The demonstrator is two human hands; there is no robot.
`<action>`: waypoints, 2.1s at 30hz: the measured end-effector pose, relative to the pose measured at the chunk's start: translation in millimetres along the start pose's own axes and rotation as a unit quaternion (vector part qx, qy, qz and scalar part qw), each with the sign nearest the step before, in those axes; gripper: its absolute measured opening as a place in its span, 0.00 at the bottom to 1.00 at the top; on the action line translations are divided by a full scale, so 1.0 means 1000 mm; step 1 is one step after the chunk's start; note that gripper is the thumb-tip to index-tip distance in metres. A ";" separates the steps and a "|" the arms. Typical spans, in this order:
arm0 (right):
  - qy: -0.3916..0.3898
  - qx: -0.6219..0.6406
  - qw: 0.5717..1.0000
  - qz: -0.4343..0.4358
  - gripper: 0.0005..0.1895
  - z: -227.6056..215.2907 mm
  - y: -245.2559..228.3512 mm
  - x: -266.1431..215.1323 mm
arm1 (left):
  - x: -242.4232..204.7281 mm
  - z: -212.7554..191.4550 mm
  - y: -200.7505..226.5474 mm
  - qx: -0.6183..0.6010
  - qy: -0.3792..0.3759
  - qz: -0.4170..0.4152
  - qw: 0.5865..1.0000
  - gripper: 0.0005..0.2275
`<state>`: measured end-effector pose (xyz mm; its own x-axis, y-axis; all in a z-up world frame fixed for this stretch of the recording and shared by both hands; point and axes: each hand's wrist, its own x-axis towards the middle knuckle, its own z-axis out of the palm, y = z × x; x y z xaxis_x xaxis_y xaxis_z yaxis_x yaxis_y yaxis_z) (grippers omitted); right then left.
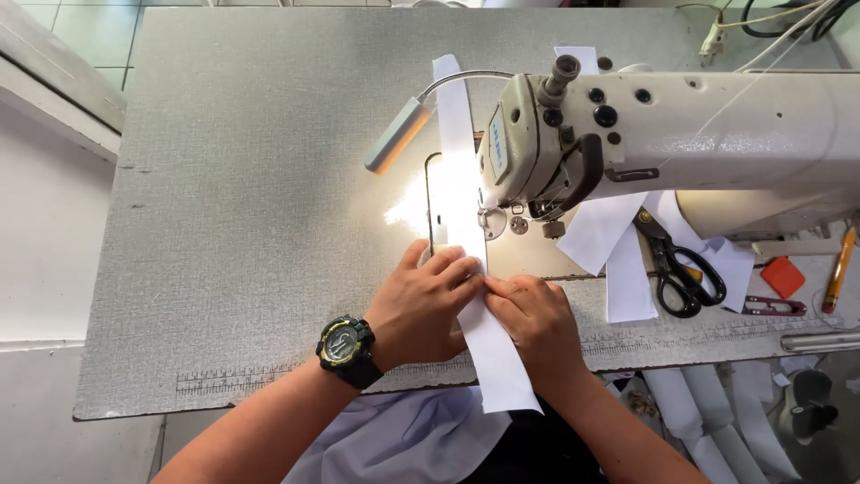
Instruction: Aligning and cutting white fabric strips using scissors on a sewing machine workbench.
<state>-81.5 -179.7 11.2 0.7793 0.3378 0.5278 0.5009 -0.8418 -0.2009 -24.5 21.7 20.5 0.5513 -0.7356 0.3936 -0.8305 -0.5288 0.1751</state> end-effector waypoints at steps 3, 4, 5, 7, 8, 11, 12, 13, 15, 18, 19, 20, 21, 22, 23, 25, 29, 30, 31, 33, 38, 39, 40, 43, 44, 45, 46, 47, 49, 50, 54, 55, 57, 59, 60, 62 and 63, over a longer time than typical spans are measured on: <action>-0.005 0.002 1.000 0.009 0.04 -0.001 -0.001 0.004 | -0.001 0.004 -0.002 0.007 0.001 -0.005 1.000 0.27; -0.004 0.001 1.000 0.008 0.04 0.000 0.001 0.006 | 0.001 0.002 -0.003 0.007 0.002 -0.005 1.000 0.27; -0.005 0.000 1.000 0.012 0.04 0.002 0.003 0.008 | 0.003 0.001 -0.005 0.013 0.000 -0.010 1.000 0.26; -0.007 -0.001 1.000 0.014 0.04 0.006 0.010 0.013 | 0.006 0.003 -0.010 0.018 -0.001 -0.017 1.000 0.26; -0.023 -0.007 1.000 0.018 0.04 0.010 0.015 0.015 | 0.007 0.005 -0.015 0.011 0.005 -0.018 1.000 0.26; -0.046 -0.018 0.999 0.017 0.05 0.016 0.026 0.026 | 0.011 0.012 -0.026 -0.004 0.003 -0.032 0.999 0.25; -0.054 -0.023 0.998 0.014 0.06 0.016 0.029 0.030 | 0.013 0.013 -0.029 -0.014 -0.005 -0.043 0.999 0.25; -0.053 -0.023 0.998 0.012 0.06 0.022 0.034 0.028 | 0.013 0.012 -0.030 -0.013 -0.004 -0.043 0.999 0.25; -0.039 -0.033 0.999 0.003 0.05 0.033 0.045 0.028 | 0.016 0.011 -0.034 -0.008 -0.013 -0.053 0.998 0.26; -0.016 -0.026 1.000 0.010 0.03 0.033 0.042 0.029 | 0.018 0.023 -0.039 0.003 -0.023 -0.044 0.999 0.24; -0.013 -0.030 0.999 0.010 0.03 0.038 0.043 0.027 | 0.014 0.027 -0.041 0.004 -0.020 -0.040 0.999 0.24; -0.007 -0.024 1.000 0.001 0.04 0.040 0.046 0.026 | 0.016 0.033 -0.044 -0.014 -0.011 -0.014 1.000 0.18; -0.001 -0.018 1.000 -0.007 0.04 0.041 0.051 0.024 | 0.019 0.038 -0.046 -0.033 -0.003 0.012 0.999 0.13; 0.008 -0.030 1.000 -0.003 0.04 0.035 0.046 0.028 | 0.020 0.037 -0.047 -0.031 0.003 0.026 0.999 0.13; 0.011 0.023 1.000 0.014 0.03 0.028 0.041 0.031 | 0.021 0.037 -0.049 -0.063 0.018 0.023 0.998 0.10; 0.027 0.066 0.997 0.035 0.03 0.024 0.040 0.034 | 0.026 0.036 -0.049 -0.092 0.035 0.035 0.995 0.08; 0.030 0.170 0.982 0.081 0.08 0.034 0.047 0.029 | 0.029 0.036 -0.042 -0.099 0.075 -0.008 0.992 0.07; 0.035 0.215 0.970 0.107 0.10 0.038 0.047 0.030 | 0.030 0.036 -0.042 -0.106 0.086 -0.019 0.990 0.06; 0.037 0.212 0.971 0.107 0.10 0.030 0.046 0.034 | 0.032 0.041 -0.044 -0.107 0.088 -0.016 0.990 0.06; 0.023 0.239 0.959 0.153 0.08 0.015 0.040 0.041 | 0.033 0.049 -0.045 -0.110 0.102 -0.037 0.988 0.02; -0.050 0.192 0.976 0.090 0.23 0.007 0.044 0.037 | 0.039 0.030 -0.034 -0.121 0.063 -0.057 0.989 0.03; -0.069 0.172 0.982 0.048 0.27 0.012 0.050 0.031 | 0.038 0.031 -0.035 -0.120 0.061 -0.057 0.989 0.07; -0.069 0.171 0.982 0.049 0.27 0.003 0.045 0.034 | 0.038 0.030 -0.035 -0.121 0.060 -0.056 0.989 0.07; -0.083 0.230 0.969 0.042 0.16 -0.014 0.038 0.038 | 0.039 0.028 -0.035 -0.133 0.056 -0.065 0.987 0.04; -0.088 0.237 0.967 0.035 0.21 -0.014 0.039 0.037 | 0.039 0.028 -0.035 -0.132 0.054 -0.063 0.988 0.06; -0.093 0.243 0.965 0.027 0.27 -0.014 0.040 0.036 | 0.039 0.028 -0.035 -0.131 0.052 -0.061 0.988 0.09; -0.094 0.244 0.965 0.027 0.27 -0.013 0.041 0.035 | 0.040 0.028 -0.034 -0.130 0.052 -0.063 0.988 0.09; -0.090 0.232 0.968 0.030 0.21 -0.011 0.042 0.035 | 0.040 0.028 -0.034 -0.134 0.048 -0.064 0.988 0.09; -0.089 0.226 0.970 0.028 0.15 -0.009 0.044 0.034 | 0.041 0.026 -0.034 -0.132 0.046 -0.072 0.988 0.09; -0.063 0.220 0.973 0.023 0.14 -0.007 0.045 0.034 | 0.041 0.026 -0.034 -0.131 0.052 -0.060 0.988 0.08; -0.035 0.206 0.978 0.014 0.12 0.001 0.046 0.029 | 0.038 0.019 -0.035 -0.128 0.082 -0.030 0.988 0.02; -0.041 0.218 0.975 -0.002 0.12 0.001 0.042 0.031 | 0.035 0.021 -0.036 -0.117 0.087 -0.047 0.988 0.02; -0.011 0.213 0.977 0.012 0.11 -0.001 0.036 0.032 | 0.032 0.025 -0.038 -0.121 0.101 -0.025 0.987 0.04; -0.014 0.226 0.974 -0.001 0.15 0.001 0.033 0.033 | 0.028 0.025 -0.038 -0.106 0.089 -0.029 0.990 0.04; -0.012 0.228 0.974 0.001 0.20 -0.001 0.033 0.031 | 0.029 0.026 -0.037 -0.101 0.074 -0.017 0.992 0.05; -0.016 0.225 0.974 0.011 0.14 0.003 0.033 0.029 | 0.026 0.026 -0.038 -0.087 0.072 -0.011 0.994 0.04; -0.019 0.218 0.975 0.025 0.10 0.005 0.033 0.028 | 0.026 0.027 -0.037 -0.076 0.069 0.001 0.995 0.04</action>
<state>-41.4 -196.3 15.2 0.8160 0.3226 0.4796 0.5680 -0.6011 -0.5622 22.9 11.2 0.0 0.5429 -0.6654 0.5123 -0.8394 -0.4495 0.3056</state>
